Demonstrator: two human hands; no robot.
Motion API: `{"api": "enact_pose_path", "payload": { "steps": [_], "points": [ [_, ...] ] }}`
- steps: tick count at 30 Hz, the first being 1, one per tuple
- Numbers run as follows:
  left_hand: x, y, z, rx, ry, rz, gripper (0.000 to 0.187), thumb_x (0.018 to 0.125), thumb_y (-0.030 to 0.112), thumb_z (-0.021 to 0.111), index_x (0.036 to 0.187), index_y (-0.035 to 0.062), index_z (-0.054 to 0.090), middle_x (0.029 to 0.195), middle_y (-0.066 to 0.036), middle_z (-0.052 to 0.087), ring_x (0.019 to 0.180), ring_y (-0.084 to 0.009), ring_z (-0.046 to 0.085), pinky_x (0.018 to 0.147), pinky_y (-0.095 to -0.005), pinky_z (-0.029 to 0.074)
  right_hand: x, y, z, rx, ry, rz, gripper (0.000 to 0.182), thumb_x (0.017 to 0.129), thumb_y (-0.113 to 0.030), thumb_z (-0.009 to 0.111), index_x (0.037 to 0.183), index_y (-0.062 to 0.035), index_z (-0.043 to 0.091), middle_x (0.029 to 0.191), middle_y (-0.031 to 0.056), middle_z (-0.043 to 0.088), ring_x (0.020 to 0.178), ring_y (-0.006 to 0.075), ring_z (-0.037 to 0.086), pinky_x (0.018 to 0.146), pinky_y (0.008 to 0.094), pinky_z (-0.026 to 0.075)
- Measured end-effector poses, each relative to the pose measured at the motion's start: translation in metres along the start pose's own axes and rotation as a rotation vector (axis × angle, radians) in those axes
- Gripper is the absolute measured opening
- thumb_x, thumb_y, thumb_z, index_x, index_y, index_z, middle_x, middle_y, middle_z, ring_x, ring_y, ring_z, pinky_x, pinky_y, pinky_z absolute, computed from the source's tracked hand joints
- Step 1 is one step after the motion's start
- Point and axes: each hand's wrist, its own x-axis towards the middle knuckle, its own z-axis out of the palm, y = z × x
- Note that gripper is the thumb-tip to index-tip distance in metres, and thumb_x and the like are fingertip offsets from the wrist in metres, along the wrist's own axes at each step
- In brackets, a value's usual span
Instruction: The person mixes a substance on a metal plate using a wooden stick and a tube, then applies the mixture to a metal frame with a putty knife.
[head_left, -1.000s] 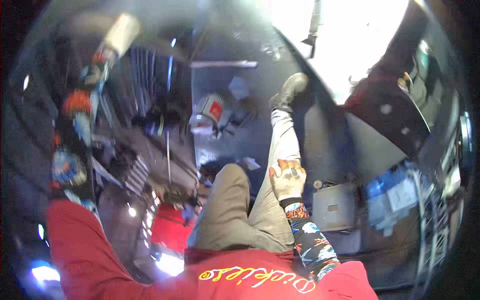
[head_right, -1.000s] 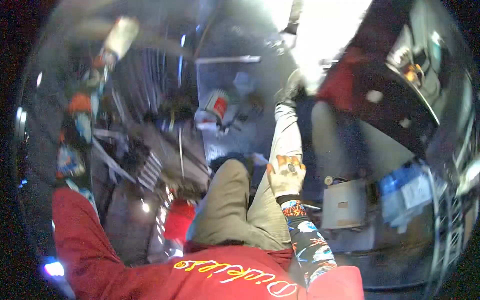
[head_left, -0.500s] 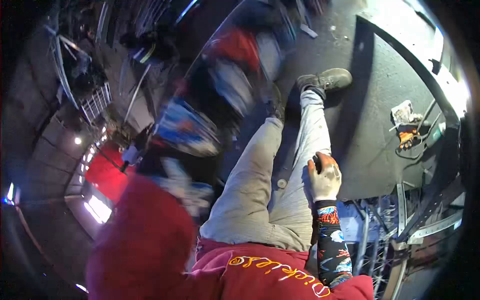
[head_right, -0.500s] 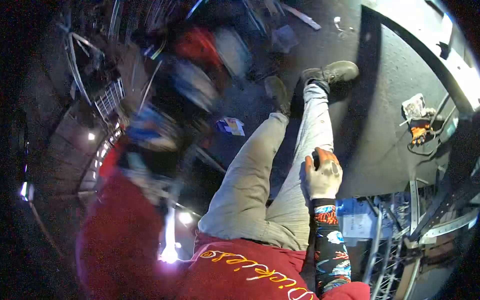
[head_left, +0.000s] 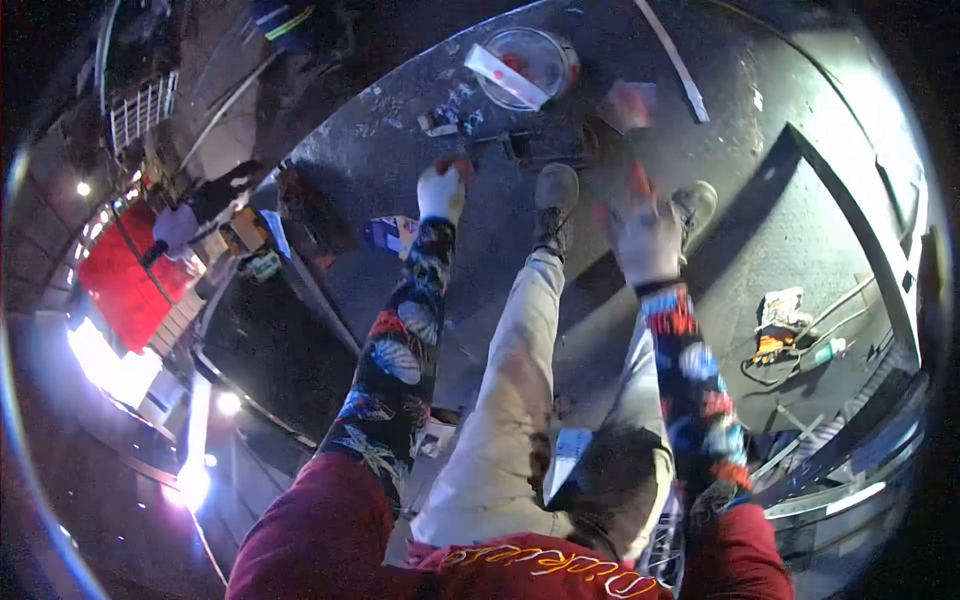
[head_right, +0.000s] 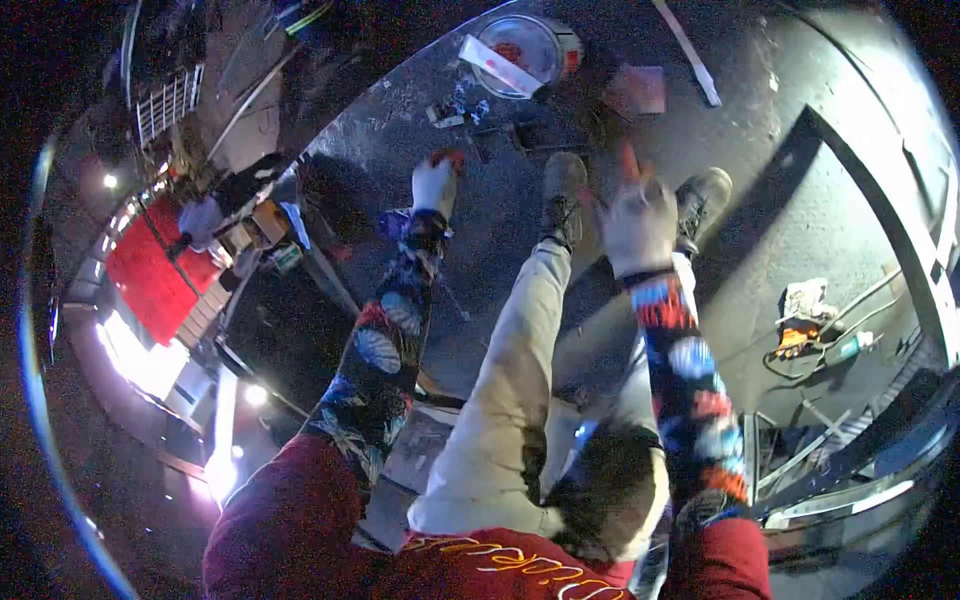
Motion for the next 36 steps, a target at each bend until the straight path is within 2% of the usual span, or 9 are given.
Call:
{"api": "enact_pose_path", "payload": {
  "steps": [6, 8, 13, 17, 20, 27, 28, 32, 36],
  "points": [
    [0.077, 0.043, 0.037, -0.207, 0.084, 0.027, 0.035, 0.085, 0.031, 0.058, 0.102, 0.0039, 0.071, 0.098, -0.019, 0.071, 0.096, -0.0313, 0.067, 0.082, -0.0411, 0.05, 0.149, -0.027, 0.096, -0.316, 0.054, -0.402, 0.054, 0.078, -0.035, 0.07, 0.124, -0.0103, 0.059, 0.102, 0.0163, 0.068, 0.093, 0.0375, 0.065, 0.083, 0.0436, 0.051],
    [0.08, 0.041, 0.057, 0.588, 0.165, 0.453, 0.029, 0.083, 0.03, 0.059, 0.094, 0.0051, 0.069, 0.096, -0.02, 0.07, 0.096, -0.0387, 0.065, 0.082, -0.0468, 0.05, 0.164, -0.037, 0.12, -0.327, -0.189, -0.41, 0.044, 0.078, -0.029, 0.068, 0.118, -0.0102, 0.063, 0.098, 0.0164, 0.068, 0.091, 0.0385, 0.065, 0.084, 0.0447, 0.05],
    [0.046, 0.085, 0.071, -0.115, 0.226, -0.025, 0.036, 0.078, 0.027, 0.066, 0.099, -0.0023, 0.065, 0.092, -0.024, 0.068, 0.091, -0.0396, 0.065, 0.08, -0.0461, 0.051, 0.162, 0.023, 0.146, -0.287, 0.13, -0.455, 0.034, 0.083, -0.031, 0.068, 0.106, -0.0058, 0.067, 0.097, 0.0165, 0.069, 0.092, 0.0339, 0.066, 0.082, 0.0495, 0.05],
    [0.05, 0.077, 0.078, 0.328, 0.576, 0.259, 0.068, 0.076, 0.052, 0.071, 0.114, -0.0021, 0.055, 0.1, -0.026, 0.066, 0.093, -0.0386, 0.066, 0.078, -0.0452, 0.052, 0.091, 0.036, 0.097, 0.595, -0.099, 0.103, 0.04, 0.088, -0.025, 0.067, 0.12, -0.003, 0.059, 0.103, 0.0063, 0.064, 0.094, 0.02, 0.061, 0.082, 0.0343, 0.05],
    [0.041, 0.124, 0.053, 0.361, 0.145, 0.275, 0.103, 0.073, 0.046, 0.07, 0.152, 0.0051, 0.018, 0.158, -0.026, 0.01, 0.145, -0.048, 0.006, 0.113, -0.0639, 0.009, 0.006, 0.045, 0.05, 1.061, -0.264, 0.35, 0.047, 0.09, -0.025, 0.067, 0.128, -0.0005, 0.055, 0.107, 0.0033, 0.063, 0.09, 0.0132, 0.058, 0.078, 0.0267, 0.049],
    [0.07, 0.147, 0.078, 0.419, 0.217, 0.389, 0.101, 0.076, 0.053, 0.065, 0.153, 0.0081, 0.018, 0.158, -0.026, 0.009, 0.144, -0.0505, 0.008, 0.109, -0.07, 0.009, -0.081, 0.045, 0.033, 1.115, -0.427, 0.812, 0.058, 0.079, -0.023, 0.076, 0.127, 0.0045, 0.057, 0.105, 0.0061, 0.064, 0.093, 0.0142, 0.062, 0.076, 0.0259, 0.05],
    [0.073, 0.139, 0.074, 0.455, 0.212, 0.399, 0.104, 0.073, 0.054, 0.067, 0.153, 0.0085, 0.018, 0.158, -0.026, 0.01, 0.144, -0.0508, 0.009, 0.109, -0.0699, 0.011, -0.083, 0.052, 0.051, 1.001, -0.391, 0.877, 0.041, 0.078, -0.019, 0.078, 0.113, -0.001, 0.066, 0.084, -0.0012, 0.062, 0.062, 0.006, 0.052, 0.051, 0.0216, 0.038],
    [0.09, 0.119, 0.092, 0.532, 0.175, 0.493, 0.116, 0.065, 0.058, 0.075, 0.153, 0.0099, 0.017, 0.157, -0.027, 0.014, 0.142, -0.052, 0.013, 0.108, -0.0694, 0.018, -0.037, -0.01, -0.014, 0.124, -0.622, 0.544, 0.051, 0.083, -0.043, 0.065, 0.122, -0.0094, 0.064, 0.092, 0.01, 0.071, 0.082, 0.0208, 0.066, 0.076, 0.0355, 0.049],
    [0.077, 0.145, 0.109, 0.536, 0.16, 0.551, 0.125, 0.059, 0.061, 0.081, 0.153, 0.0111, 0.017, 0.156, -0.027, 0.016, 0.141, -0.0529, 0.016, 0.107, -0.0691, 0.023, -0.051, 0.017, 0.029, 0.743, -0.347, 0.524, 0.053, 0.078, -0.036, 0.073, 0.117, -0.0002, 0.064, 0.095, 0.0197, 0.072, 0.087, 0.028, 0.07, 0.077, 0.0341, 0.051]
  ]
}}
